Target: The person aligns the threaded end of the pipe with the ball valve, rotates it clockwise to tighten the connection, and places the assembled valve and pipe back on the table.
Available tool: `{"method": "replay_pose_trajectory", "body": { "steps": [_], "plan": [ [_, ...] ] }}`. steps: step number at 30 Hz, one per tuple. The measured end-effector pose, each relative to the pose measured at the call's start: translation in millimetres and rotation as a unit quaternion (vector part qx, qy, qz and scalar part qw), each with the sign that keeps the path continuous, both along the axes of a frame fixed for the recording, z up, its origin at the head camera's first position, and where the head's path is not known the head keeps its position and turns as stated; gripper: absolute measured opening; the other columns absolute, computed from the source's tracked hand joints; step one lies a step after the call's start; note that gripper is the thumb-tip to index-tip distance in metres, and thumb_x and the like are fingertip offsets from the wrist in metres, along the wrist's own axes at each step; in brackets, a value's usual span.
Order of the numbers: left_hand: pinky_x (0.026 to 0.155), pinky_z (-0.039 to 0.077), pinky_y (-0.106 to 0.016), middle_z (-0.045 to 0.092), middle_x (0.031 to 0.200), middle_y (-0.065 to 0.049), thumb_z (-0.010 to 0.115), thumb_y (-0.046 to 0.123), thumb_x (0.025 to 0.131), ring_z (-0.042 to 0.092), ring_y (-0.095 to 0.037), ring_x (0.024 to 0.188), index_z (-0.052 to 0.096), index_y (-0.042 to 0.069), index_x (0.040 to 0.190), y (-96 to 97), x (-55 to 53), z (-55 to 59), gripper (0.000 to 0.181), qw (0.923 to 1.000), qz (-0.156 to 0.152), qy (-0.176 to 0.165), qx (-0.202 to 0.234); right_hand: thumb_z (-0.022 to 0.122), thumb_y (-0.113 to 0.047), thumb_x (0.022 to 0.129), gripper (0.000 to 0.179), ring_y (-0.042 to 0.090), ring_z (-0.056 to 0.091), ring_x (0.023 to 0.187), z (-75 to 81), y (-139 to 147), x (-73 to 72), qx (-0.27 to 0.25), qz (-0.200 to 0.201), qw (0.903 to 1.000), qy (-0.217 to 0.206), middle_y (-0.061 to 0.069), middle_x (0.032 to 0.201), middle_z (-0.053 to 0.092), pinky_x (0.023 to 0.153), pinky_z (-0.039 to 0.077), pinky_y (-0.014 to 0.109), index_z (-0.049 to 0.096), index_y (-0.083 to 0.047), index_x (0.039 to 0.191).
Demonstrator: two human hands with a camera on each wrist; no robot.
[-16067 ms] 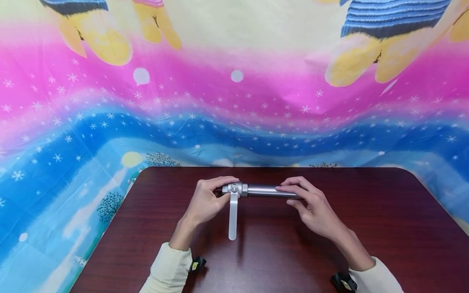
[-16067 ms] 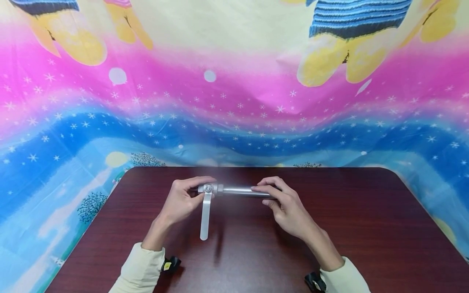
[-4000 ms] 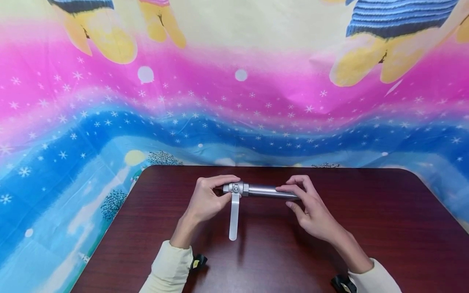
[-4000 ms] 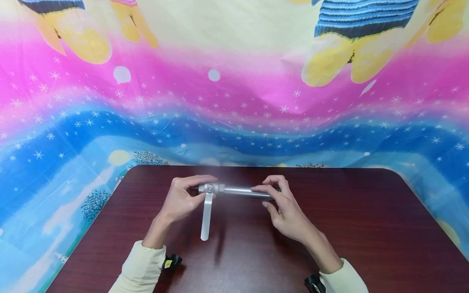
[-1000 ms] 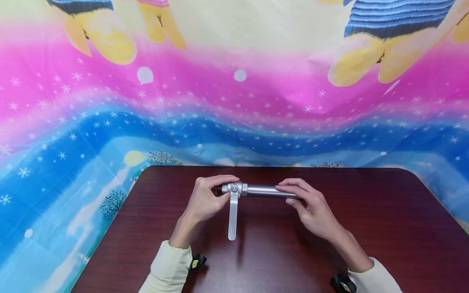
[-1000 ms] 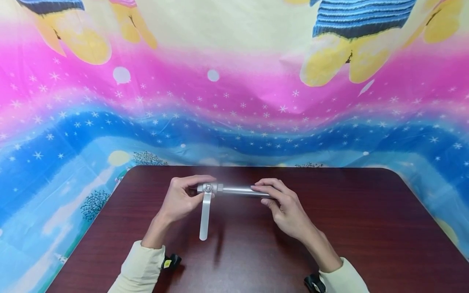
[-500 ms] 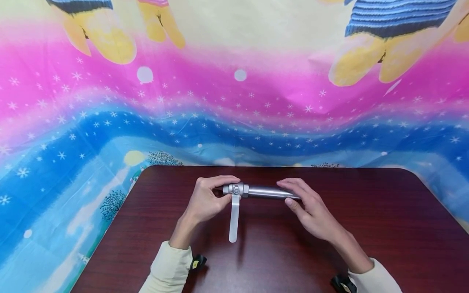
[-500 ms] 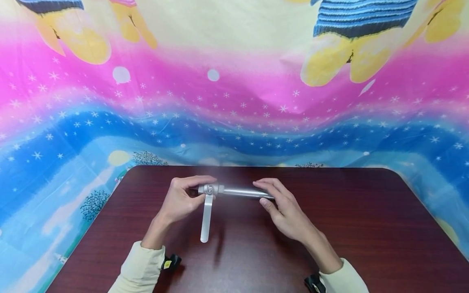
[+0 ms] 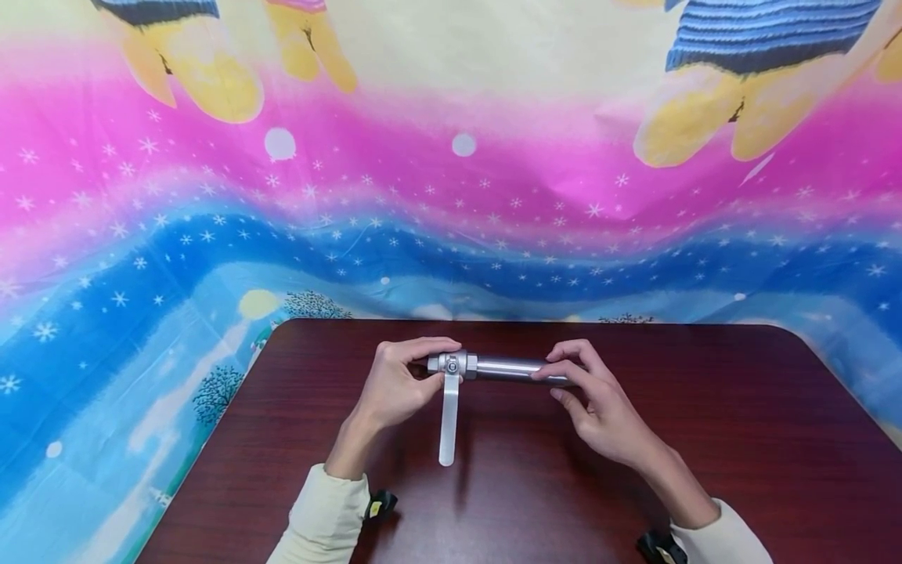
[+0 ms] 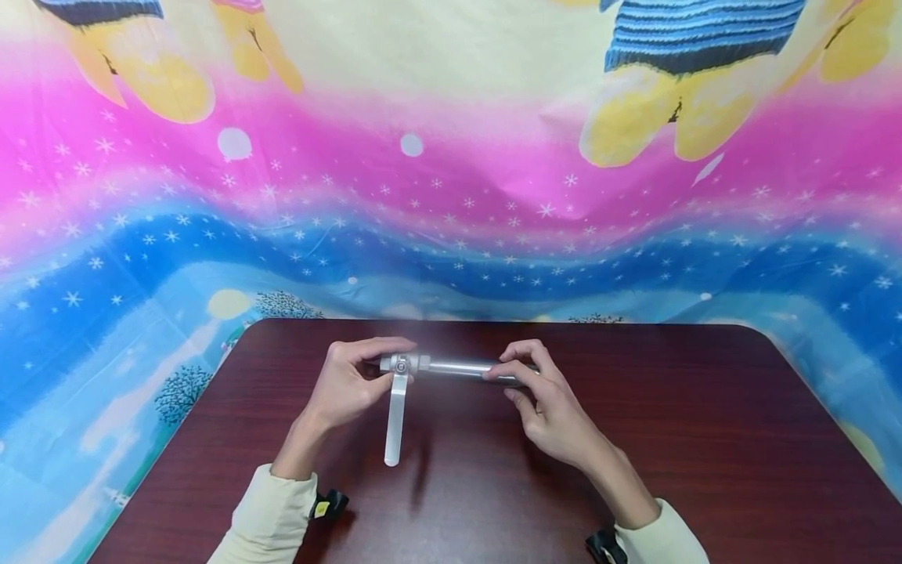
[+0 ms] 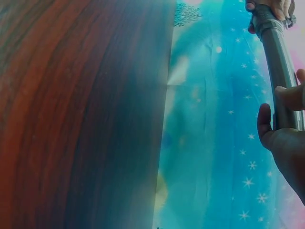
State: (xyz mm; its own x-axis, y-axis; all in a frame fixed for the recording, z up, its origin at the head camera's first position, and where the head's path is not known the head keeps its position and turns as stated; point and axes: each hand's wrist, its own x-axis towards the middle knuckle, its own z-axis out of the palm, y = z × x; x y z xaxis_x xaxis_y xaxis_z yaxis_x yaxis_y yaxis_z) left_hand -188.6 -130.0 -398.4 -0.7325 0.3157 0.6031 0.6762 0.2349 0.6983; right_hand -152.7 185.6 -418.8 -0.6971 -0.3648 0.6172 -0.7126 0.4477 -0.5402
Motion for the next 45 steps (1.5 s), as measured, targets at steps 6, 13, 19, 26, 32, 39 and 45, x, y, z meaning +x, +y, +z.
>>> {"method": "replay_pose_trajectory", "body": {
  "steps": [6,13,19,26,32,39,45],
  "plan": [
    [0.066,0.060,-0.024,0.083,0.111,-0.013,0.075,-0.016,0.078,0.069,-0.009,0.081,0.083,0.005,0.115,0.6,0.5,0.1,0.043,1.0000,-0.001,-0.007,-0.002,0.075,0.022,0.083,0.052,0.008,0.055,0.115,-2.4,1.5,-2.5,-0.011,-0.001,0.9997,0.024,0.005,0.125,0.060,0.089,0.046,0.013,0.076,-0.016,0.119],
    [0.064,0.058,-0.020,0.083,0.107,-0.013,0.076,-0.014,0.080,0.067,-0.008,0.073,0.082,0.003,0.115,1.0,0.7,0.3,0.040,0.9999,-0.001,-0.010,0.000,0.077,0.019,0.084,0.052,0.007,0.060,0.116,2.0,2.0,-1.8,-0.014,-0.008,0.9996,0.022,0.010,0.128,0.067,0.089,0.047,0.012,0.076,-0.014,0.123],
    [0.063,0.058,-0.021,0.083,0.107,-0.014,0.076,-0.014,0.081,0.067,-0.008,0.073,0.082,0.003,0.116,1.4,0.6,0.5,0.039,0.9999,-0.005,-0.007,0.006,0.076,0.018,0.085,0.050,0.007,0.062,0.118,4.6,1.3,-1.4,-0.027,-0.001,0.9994,0.021,0.008,0.128,0.068,0.091,0.047,0.011,0.077,-0.010,0.126],
    [0.063,0.058,-0.021,0.082,0.108,-0.014,0.075,-0.015,0.080,0.067,-0.008,0.074,0.082,0.003,0.116,1.1,1.7,1.3,0.041,0.9999,-0.009,-0.005,0.007,0.074,0.019,0.087,0.051,0.006,0.063,0.118,4.8,1.6,-2.3,-0.034,0.004,0.9993,0.017,0.008,0.128,0.069,0.092,0.048,0.011,0.077,-0.009,0.128],
    [0.063,0.057,-0.020,0.083,0.109,-0.013,0.074,-0.016,0.079,0.066,-0.008,0.074,0.082,0.004,0.116,1.0,1.0,1.4,0.042,1.0000,-0.005,0.005,0.006,0.071,0.017,0.090,0.047,0.005,0.063,0.116,5.8,2.1,-1.9,-0.035,0.007,0.9994,0.001,0.009,0.130,0.070,0.088,0.052,0.012,0.075,-0.006,0.132],
    [0.065,0.060,-0.022,0.083,0.109,-0.013,0.075,-0.016,0.078,0.068,-0.008,0.077,0.083,0.004,0.115,1.0,0.2,0.3,0.043,0.9999,-0.002,0.011,0.001,0.067,0.016,0.094,0.053,0.006,0.060,0.137,2.9,2.2,-3.0,-0.026,0.004,0.9996,-0.005,0.010,0.146,0.067,0.107,0.048,0.012,0.071,-0.009,0.140],
    [0.068,0.063,-0.027,0.083,0.110,-0.013,0.076,-0.015,0.078,0.071,-0.010,0.082,0.082,0.003,0.115,2.2,0.1,-0.9,0.041,0.9999,-0.004,0.010,-0.004,0.074,0.013,0.090,0.063,0.014,0.048,0.150,1.1,1.0,-3.3,-0.008,-0.011,0.9999,0.003,0.010,0.159,0.055,0.117,0.034,0.010,0.067,-0.015,0.146]
  ]
}}
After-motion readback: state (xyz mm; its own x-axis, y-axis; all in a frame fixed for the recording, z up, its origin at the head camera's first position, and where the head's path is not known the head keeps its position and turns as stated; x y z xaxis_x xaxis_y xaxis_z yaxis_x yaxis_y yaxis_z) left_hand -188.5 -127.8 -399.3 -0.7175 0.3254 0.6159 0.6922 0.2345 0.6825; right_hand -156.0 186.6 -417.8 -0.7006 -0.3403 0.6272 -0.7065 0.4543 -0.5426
